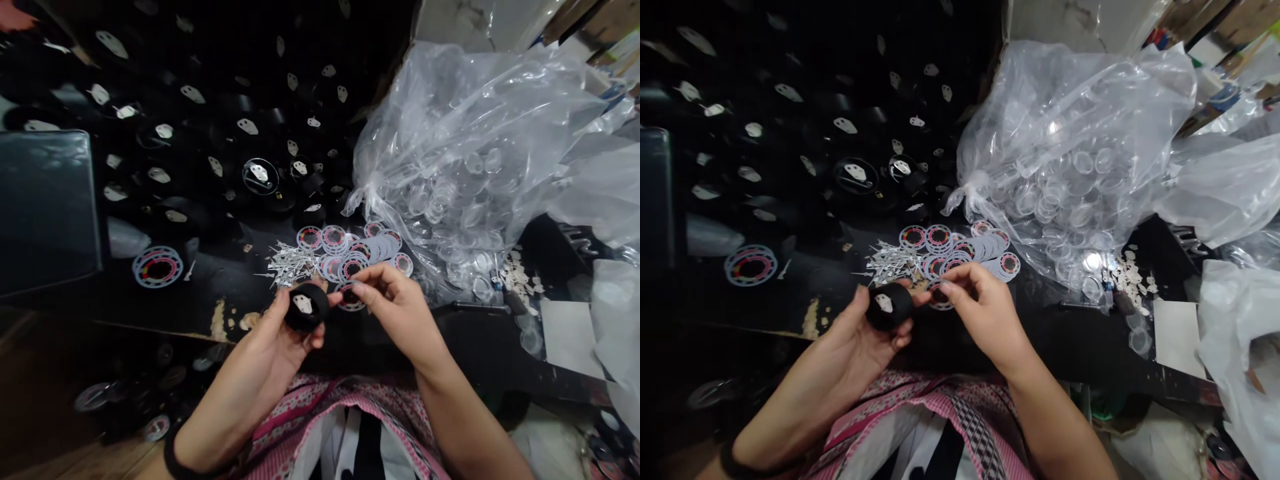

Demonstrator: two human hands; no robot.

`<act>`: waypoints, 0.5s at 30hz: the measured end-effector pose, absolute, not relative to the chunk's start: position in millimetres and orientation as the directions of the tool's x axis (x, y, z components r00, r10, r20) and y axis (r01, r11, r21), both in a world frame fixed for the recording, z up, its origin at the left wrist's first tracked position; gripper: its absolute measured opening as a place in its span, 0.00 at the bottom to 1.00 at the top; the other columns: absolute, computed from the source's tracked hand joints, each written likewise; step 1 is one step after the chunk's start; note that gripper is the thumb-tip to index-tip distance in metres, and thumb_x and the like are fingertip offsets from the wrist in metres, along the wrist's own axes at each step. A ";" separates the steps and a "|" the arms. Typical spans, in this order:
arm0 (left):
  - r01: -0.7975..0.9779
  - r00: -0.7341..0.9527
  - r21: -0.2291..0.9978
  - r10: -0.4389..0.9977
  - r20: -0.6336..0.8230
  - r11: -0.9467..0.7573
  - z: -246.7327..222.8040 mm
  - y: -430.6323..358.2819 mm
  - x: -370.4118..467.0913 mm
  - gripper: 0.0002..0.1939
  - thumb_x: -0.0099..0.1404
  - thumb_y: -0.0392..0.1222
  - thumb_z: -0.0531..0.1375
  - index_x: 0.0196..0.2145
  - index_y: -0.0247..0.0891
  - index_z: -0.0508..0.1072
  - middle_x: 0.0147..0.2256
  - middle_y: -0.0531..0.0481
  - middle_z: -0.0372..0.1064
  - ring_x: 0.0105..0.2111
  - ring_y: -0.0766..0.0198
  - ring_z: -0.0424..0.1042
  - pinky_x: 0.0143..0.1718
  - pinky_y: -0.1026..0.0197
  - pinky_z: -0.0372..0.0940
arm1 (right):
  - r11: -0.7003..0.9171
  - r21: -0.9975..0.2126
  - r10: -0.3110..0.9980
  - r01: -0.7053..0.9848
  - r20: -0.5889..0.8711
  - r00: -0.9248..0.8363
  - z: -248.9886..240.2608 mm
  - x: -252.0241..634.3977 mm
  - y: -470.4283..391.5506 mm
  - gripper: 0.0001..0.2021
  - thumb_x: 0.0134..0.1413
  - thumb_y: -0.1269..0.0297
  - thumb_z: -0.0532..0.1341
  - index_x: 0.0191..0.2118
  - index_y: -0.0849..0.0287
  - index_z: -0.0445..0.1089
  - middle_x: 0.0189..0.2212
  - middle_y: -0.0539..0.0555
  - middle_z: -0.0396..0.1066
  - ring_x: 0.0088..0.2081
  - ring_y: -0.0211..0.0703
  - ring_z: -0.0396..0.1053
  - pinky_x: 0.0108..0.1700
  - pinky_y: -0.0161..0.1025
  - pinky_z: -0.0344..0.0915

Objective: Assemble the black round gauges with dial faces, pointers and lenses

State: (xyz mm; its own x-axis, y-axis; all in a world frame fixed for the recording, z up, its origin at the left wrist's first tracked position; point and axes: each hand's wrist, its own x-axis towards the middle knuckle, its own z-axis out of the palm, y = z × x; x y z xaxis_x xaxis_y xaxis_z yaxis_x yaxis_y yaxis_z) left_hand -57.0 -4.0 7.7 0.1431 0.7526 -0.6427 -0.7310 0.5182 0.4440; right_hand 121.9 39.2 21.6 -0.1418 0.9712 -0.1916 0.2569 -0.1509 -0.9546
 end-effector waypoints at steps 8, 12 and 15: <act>-0.748 0.089 0.498 0.810 -0.580 0.439 9.0 -5.7 -45.5 0.08 0.67 0.43 0.65 0.43 0.42 0.82 0.45 0.50 0.81 0.42 0.61 0.79 0.47 0.59 0.76 | -0.132 -0.961 0.981 0.243 -0.162 -0.106 40.0 106.8 31.6 0.04 0.59 0.63 0.64 0.36 0.56 0.69 0.29 0.47 0.71 0.26 0.33 0.67 0.29 0.32 0.66; -0.692 0.038 0.583 0.828 -0.559 0.425 12.7 -10.5 -38.7 0.12 0.65 0.46 0.67 0.46 0.45 0.81 0.52 0.50 0.78 0.55 0.57 0.74 0.54 0.60 0.70 | -0.110 -0.945 0.982 0.309 -0.151 -0.114 38.9 97.7 29.7 0.05 0.60 0.62 0.63 0.35 0.56 0.67 0.29 0.47 0.71 0.27 0.34 0.70 0.31 0.34 0.67; -0.653 -0.016 0.623 0.815 -0.579 0.430 10.9 -11.8 -37.2 0.16 0.60 0.48 0.70 0.46 0.48 0.82 0.53 0.52 0.78 0.58 0.53 0.72 0.57 0.59 0.68 | -0.213 -0.946 0.959 0.245 -0.250 -0.132 37.2 96.3 31.0 0.08 0.59 0.61 0.63 0.33 0.56 0.64 0.25 0.44 0.69 0.24 0.34 0.71 0.28 0.33 0.67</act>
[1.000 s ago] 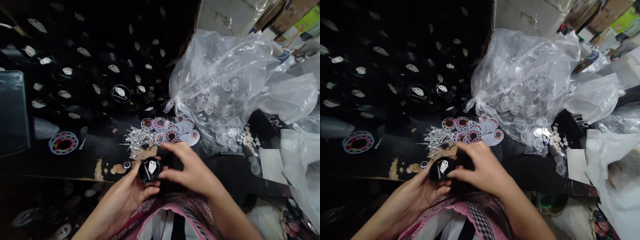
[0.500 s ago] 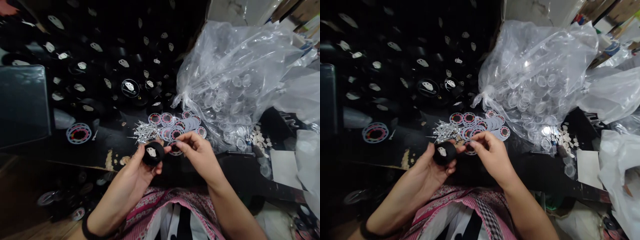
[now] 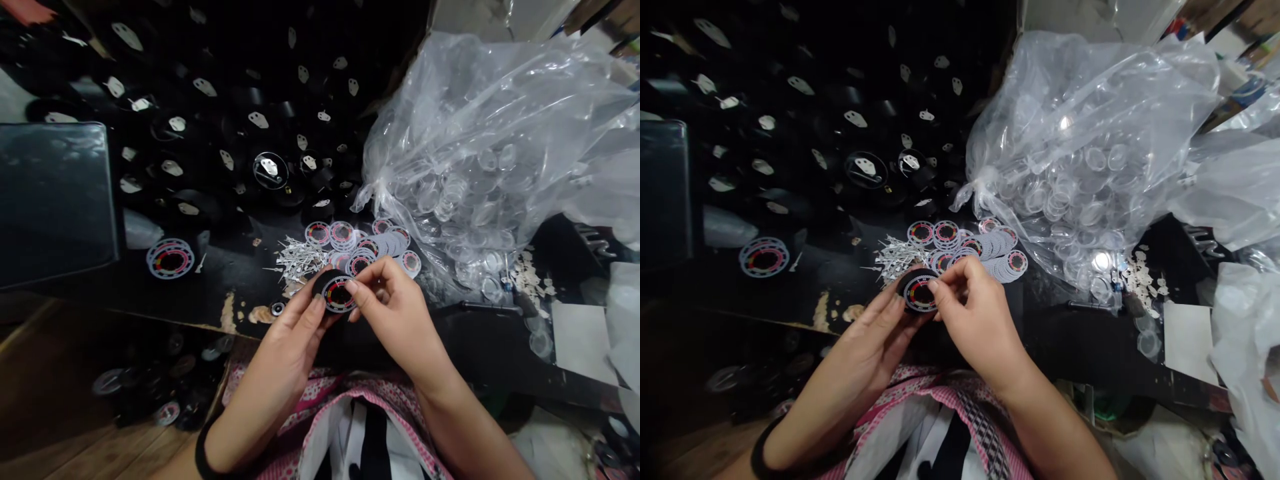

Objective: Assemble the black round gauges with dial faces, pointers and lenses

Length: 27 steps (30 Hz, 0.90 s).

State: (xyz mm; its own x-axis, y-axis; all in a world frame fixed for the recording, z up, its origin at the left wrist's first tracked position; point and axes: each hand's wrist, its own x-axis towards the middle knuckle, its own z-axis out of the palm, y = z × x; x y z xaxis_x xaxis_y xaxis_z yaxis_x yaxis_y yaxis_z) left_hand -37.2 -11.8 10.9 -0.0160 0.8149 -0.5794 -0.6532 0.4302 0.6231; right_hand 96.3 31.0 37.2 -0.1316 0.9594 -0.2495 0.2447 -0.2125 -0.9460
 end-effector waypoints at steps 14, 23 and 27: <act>-0.413 -0.030 0.807 0.879 -0.476 0.423 -4.4 -16.0 -44.3 0.14 0.62 0.45 0.68 0.46 0.46 0.78 0.46 0.50 0.79 0.50 0.54 0.76 0.50 0.58 0.71 | -0.164 -0.885 0.958 0.436 -0.248 -0.143 30.2 99.7 27.4 0.08 0.56 0.61 0.64 0.36 0.55 0.65 0.27 0.45 0.65 0.27 0.36 0.63 0.30 0.35 0.61; -0.120 -0.066 0.878 0.879 -0.472 0.463 -8.7 -43.3 -77.7 0.14 0.58 0.39 0.70 0.43 0.47 0.81 0.43 0.49 0.80 0.45 0.53 0.78 0.49 0.60 0.69 | 0.038 -0.849 0.852 0.527 -0.248 -0.461 34.1 99.8 15.5 0.08 0.62 0.69 0.60 0.46 0.55 0.69 0.39 0.50 0.75 0.36 0.38 0.72 0.39 0.36 0.68; -0.242 -0.219 0.816 0.790 -0.573 0.525 -10.3 -51.6 -100.0 0.18 0.56 0.45 0.72 0.45 0.44 0.80 0.42 0.49 0.81 0.47 0.51 0.77 0.50 0.61 0.70 | 0.356 -0.683 0.788 0.638 -0.148 -0.598 25.9 75.9 31.5 0.07 0.66 0.68 0.58 0.45 0.58 0.73 0.41 0.55 0.78 0.44 0.47 0.74 0.49 0.46 0.67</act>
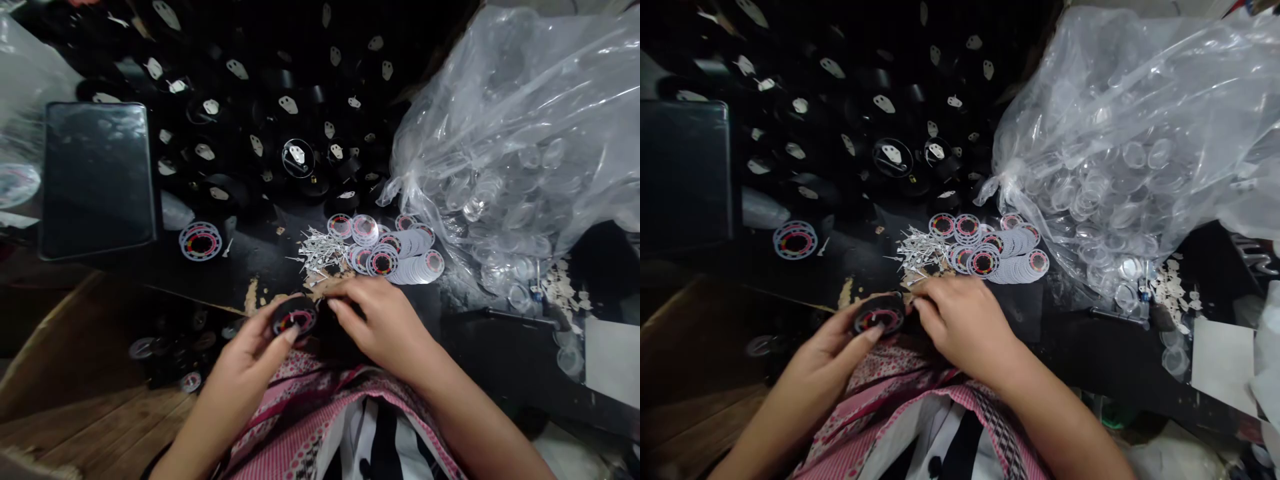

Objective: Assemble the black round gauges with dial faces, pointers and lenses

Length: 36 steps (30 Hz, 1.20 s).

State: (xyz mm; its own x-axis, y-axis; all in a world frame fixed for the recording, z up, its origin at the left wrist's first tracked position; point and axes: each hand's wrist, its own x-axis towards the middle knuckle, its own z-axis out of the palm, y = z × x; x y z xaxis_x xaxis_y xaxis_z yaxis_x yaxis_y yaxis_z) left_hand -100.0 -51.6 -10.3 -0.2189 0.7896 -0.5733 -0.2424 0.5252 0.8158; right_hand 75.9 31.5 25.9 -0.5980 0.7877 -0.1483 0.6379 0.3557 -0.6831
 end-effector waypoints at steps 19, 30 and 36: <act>-0.779 -0.010 0.487 0.768 -0.641 0.396 2.1 -16.6 -70.3 0.09 0.65 0.41 0.64 0.43 0.42 0.76 0.51 0.46 0.78 0.53 0.48 0.75 0.57 0.43 0.69 | 0.268 -0.638 0.903 0.722 -0.095 -0.419 17.7 70.1 45.8 0.04 0.60 0.69 0.61 0.33 0.57 0.69 0.34 0.53 0.77 0.37 0.45 0.71 0.42 0.42 0.61; -0.587 -0.194 0.742 0.834 -0.516 0.323 4.6 -3.0 -57.1 0.20 0.63 0.41 0.67 0.52 0.47 0.74 0.48 0.51 0.78 0.51 0.55 0.75 0.54 0.56 0.69 | 0.258 -0.813 0.923 0.522 0.048 -0.381 35.8 93.9 33.7 0.06 0.65 0.66 0.60 0.34 0.56 0.69 0.31 0.48 0.70 0.36 0.39 0.68 0.40 0.38 0.61; -0.592 -0.071 0.713 0.857 -0.510 0.375 -2.1 0.3 -40.1 0.13 0.61 0.41 0.69 0.43 0.47 0.77 0.42 0.55 0.78 0.45 0.62 0.77 0.47 0.65 0.71 | 0.241 -0.739 0.938 0.629 0.010 -0.347 37.4 95.0 30.5 0.05 0.65 0.68 0.60 0.35 0.57 0.70 0.32 0.50 0.72 0.36 0.41 0.67 0.40 0.40 0.58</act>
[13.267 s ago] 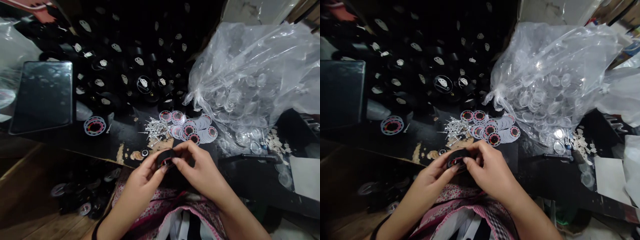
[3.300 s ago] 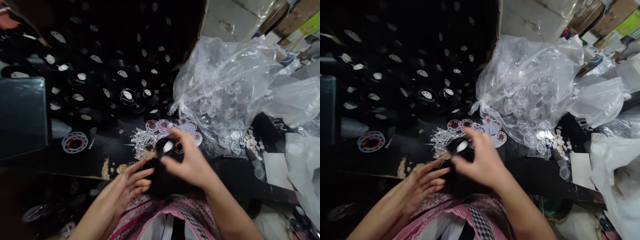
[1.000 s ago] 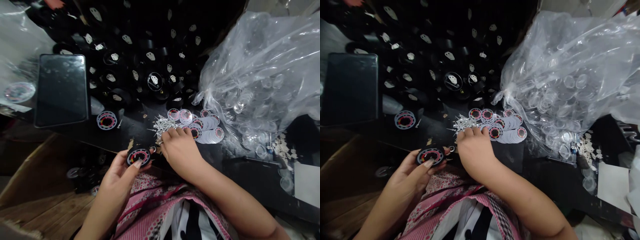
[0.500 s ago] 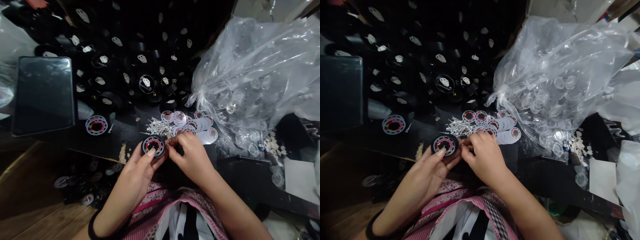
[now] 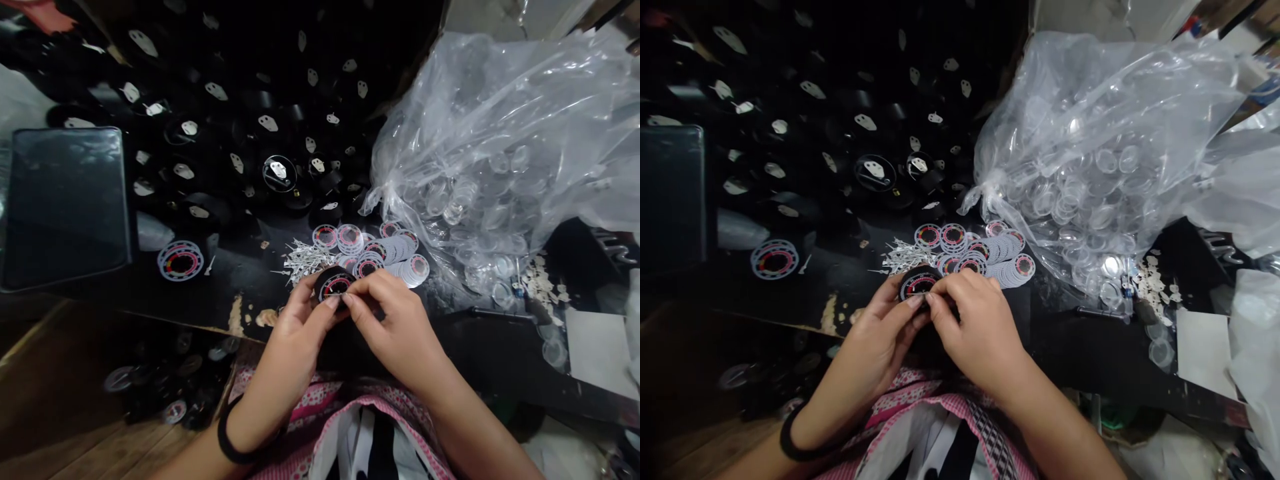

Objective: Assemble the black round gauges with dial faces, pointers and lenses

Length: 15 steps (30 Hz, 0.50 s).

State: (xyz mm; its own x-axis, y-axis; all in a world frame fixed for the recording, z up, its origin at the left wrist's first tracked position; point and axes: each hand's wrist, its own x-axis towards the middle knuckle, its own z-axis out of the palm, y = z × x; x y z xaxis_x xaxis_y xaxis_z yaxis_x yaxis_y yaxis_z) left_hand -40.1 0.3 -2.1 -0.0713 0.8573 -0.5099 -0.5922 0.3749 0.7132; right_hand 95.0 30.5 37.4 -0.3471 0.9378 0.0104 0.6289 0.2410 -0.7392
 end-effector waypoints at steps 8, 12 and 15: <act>-0.514 -0.022 0.802 0.931 -0.365 0.303 -16.4 -8.7 -43.2 0.14 0.65 0.44 0.67 0.48 0.50 0.76 0.46 0.55 0.78 0.49 0.63 0.76 0.53 0.62 0.69 | 0.205 -0.729 0.941 0.653 -0.036 -0.335 44.7 98.1 29.7 0.07 0.66 0.68 0.60 0.34 0.58 0.70 0.29 0.48 0.71 0.33 0.39 0.66 0.39 0.41 0.54; -0.455 -0.028 0.831 0.928 -0.372 0.319 -11.1 -9.7 -44.5 0.12 0.66 0.44 0.66 0.47 0.51 0.75 0.44 0.56 0.78 0.47 0.65 0.76 0.50 0.66 0.68 | 0.182 -0.762 0.949 0.621 -0.030 -0.315 44.9 97.4 26.1 0.08 0.66 0.67 0.59 0.32 0.57 0.68 0.29 0.47 0.70 0.32 0.39 0.65 0.39 0.40 0.55; -0.373 -0.067 0.883 0.941 -0.331 0.284 -4.7 -9.9 -46.1 0.11 0.66 0.43 0.66 0.46 0.49 0.75 0.43 0.57 0.79 0.45 0.67 0.77 0.47 0.68 0.69 | 0.172 -0.795 0.954 0.582 -0.013 -0.300 44.2 96.6 23.1 0.09 0.66 0.67 0.59 0.32 0.57 0.67 0.28 0.47 0.69 0.32 0.38 0.64 0.38 0.39 0.55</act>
